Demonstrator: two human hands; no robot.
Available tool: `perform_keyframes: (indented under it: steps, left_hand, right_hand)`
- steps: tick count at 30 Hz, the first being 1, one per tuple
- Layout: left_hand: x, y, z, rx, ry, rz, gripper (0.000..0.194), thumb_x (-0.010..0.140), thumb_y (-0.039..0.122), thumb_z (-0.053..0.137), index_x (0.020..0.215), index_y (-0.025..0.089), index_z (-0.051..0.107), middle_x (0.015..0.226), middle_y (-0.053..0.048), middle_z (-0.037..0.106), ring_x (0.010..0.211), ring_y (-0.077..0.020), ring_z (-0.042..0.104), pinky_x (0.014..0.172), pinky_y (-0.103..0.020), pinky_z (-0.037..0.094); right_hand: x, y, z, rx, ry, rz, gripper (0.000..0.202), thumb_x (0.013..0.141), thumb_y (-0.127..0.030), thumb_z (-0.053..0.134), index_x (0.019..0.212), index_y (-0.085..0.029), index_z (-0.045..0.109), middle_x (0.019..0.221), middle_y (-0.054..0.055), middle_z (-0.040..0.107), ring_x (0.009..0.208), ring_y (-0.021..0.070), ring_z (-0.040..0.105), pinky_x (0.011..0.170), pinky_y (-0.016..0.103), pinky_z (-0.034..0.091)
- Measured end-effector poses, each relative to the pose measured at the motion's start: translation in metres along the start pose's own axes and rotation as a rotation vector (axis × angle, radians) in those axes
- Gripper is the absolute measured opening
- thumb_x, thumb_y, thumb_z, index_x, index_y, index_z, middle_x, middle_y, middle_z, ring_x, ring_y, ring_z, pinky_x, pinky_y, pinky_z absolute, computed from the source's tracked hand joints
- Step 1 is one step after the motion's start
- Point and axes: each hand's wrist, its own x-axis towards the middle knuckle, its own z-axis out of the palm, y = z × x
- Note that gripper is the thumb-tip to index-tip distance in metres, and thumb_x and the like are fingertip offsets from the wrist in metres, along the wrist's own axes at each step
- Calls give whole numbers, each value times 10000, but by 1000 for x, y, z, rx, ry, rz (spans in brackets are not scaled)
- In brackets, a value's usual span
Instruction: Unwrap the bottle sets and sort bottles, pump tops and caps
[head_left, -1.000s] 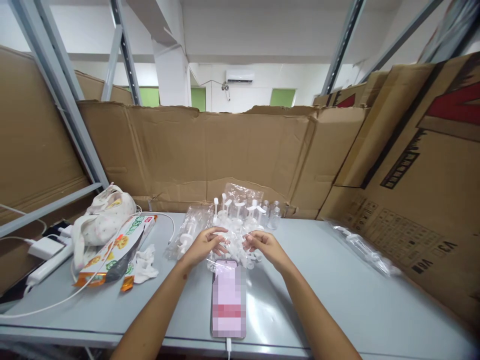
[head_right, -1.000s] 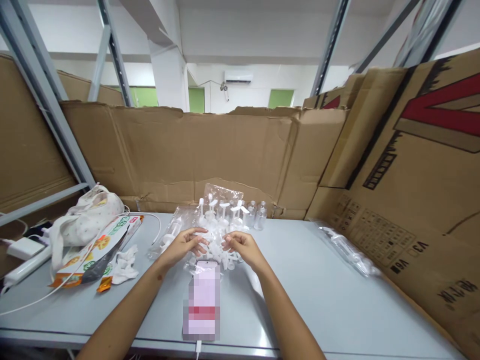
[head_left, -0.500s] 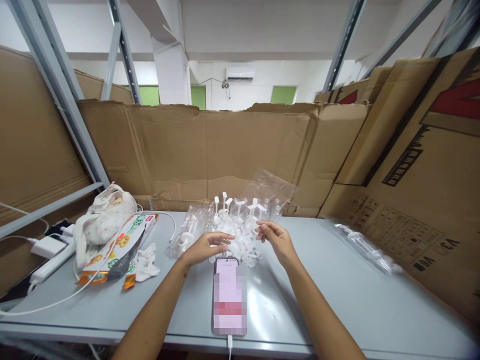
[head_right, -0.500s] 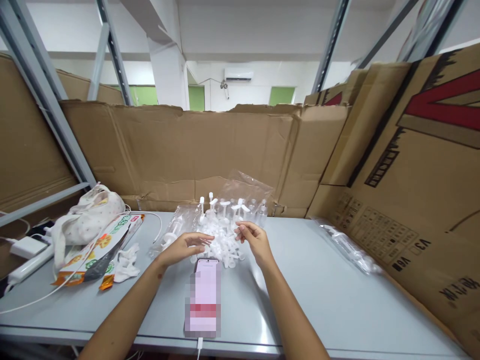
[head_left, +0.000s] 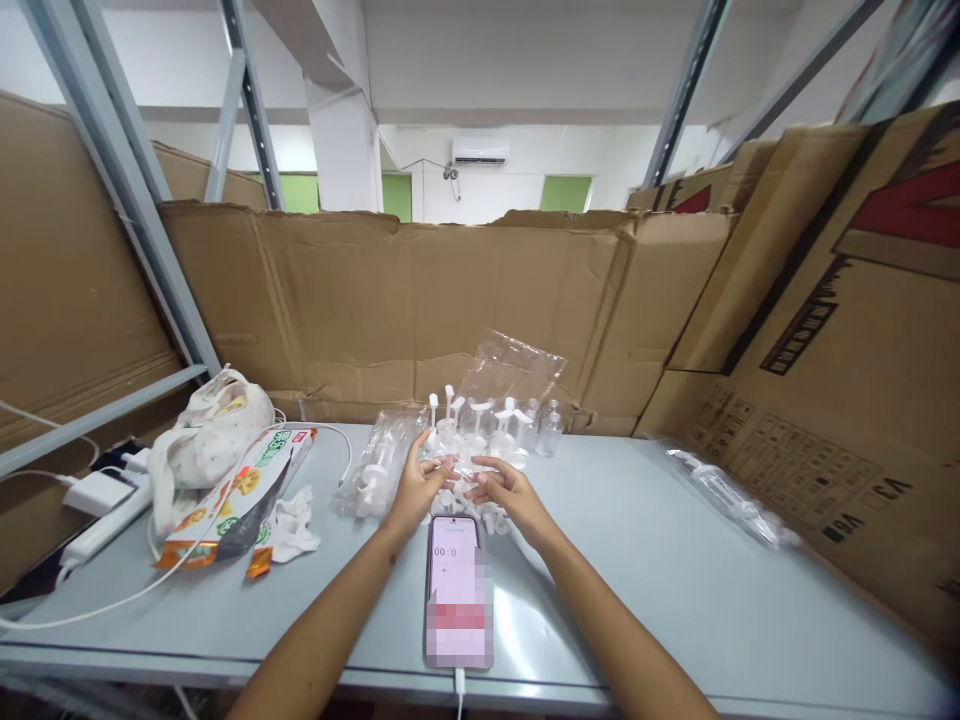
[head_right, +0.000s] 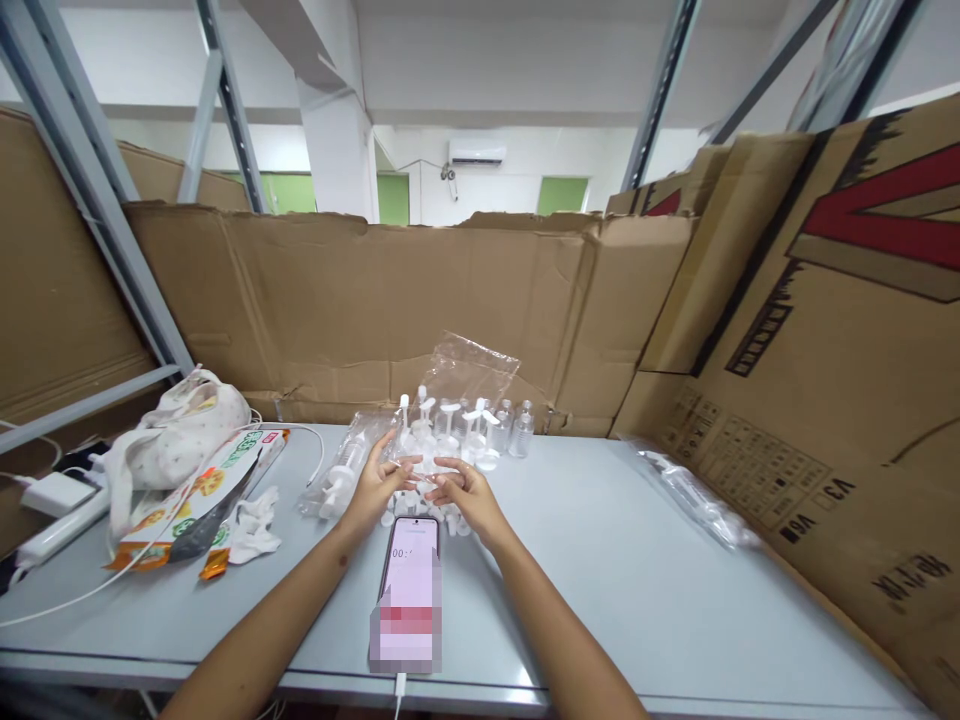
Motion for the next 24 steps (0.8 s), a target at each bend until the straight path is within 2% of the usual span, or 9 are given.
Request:
perform_keyframes:
  steps: [4, 11, 13, 16, 20, 24]
  left_hand:
    - [4, -2, -2, -21, 17, -41, 638, 704, 353, 674, 1240, 124, 414, 825, -75, 677, 711, -157, 649, 699, -298, 518]
    - [4, 0, -5, -99, -13, -93, 492, 669, 349, 707, 1065, 107, 545, 907, -111, 683, 730, -159, 657, 722, -283, 518]
    - [4, 2, -5, -96, -30, -95, 443, 666, 349, 709, 1009, 107, 566, 883, -101, 684, 700, -149, 655, 698, -271, 523]
    - [4, 3, -5, -47, -48, -119, 436, 661, 358, 710, 996, 119, 567, 801, -70, 682, 614, -140, 649, 627, -264, 526]
    - [4, 0, -1, 70, -15, -106, 360, 635, 355, 720, 862, 109, 588, 660, -38, 659, 562, -145, 638, 558, -254, 518]
    - [3, -3, 4, 107, -10, -52, 323, 642, 352, 706, 833, 118, 591, 685, -32, 659, 554, -133, 627, 541, -250, 519]
  right_hand:
    - [3, 2, -1, 23, 45, 26, 414, 656, -437, 695, 962, -176, 597, 733, 30, 688, 716, 214, 683, 705, 362, 518]
    - [6, 8, -6, 72, 159, 42, 360, 607, -486, 716, 749, -169, 621, 729, 36, 683, 729, 250, 683, 660, 359, 542]
    - [6, 8, -6, 64, 167, 31, 361, 602, -492, 717, 739, -172, 622, 759, 40, 685, 731, 251, 682, 660, 361, 542]
    - [3, 5, -4, 19, 153, 1, 366, 600, -499, 716, 737, -172, 625, 677, 31, 671, 682, 237, 679, 638, 353, 539]
    - [2, 4, 2, 4, 125, -27, 376, 622, -521, 686, 751, -176, 613, 643, 23, 659, 610, 204, 664, 585, 324, 527]
    - [4, 7, 10, 48, 169, -4, 371, 623, -514, 687, 725, -179, 565, 597, 2, 636, 528, 165, 633, 505, 270, 490]
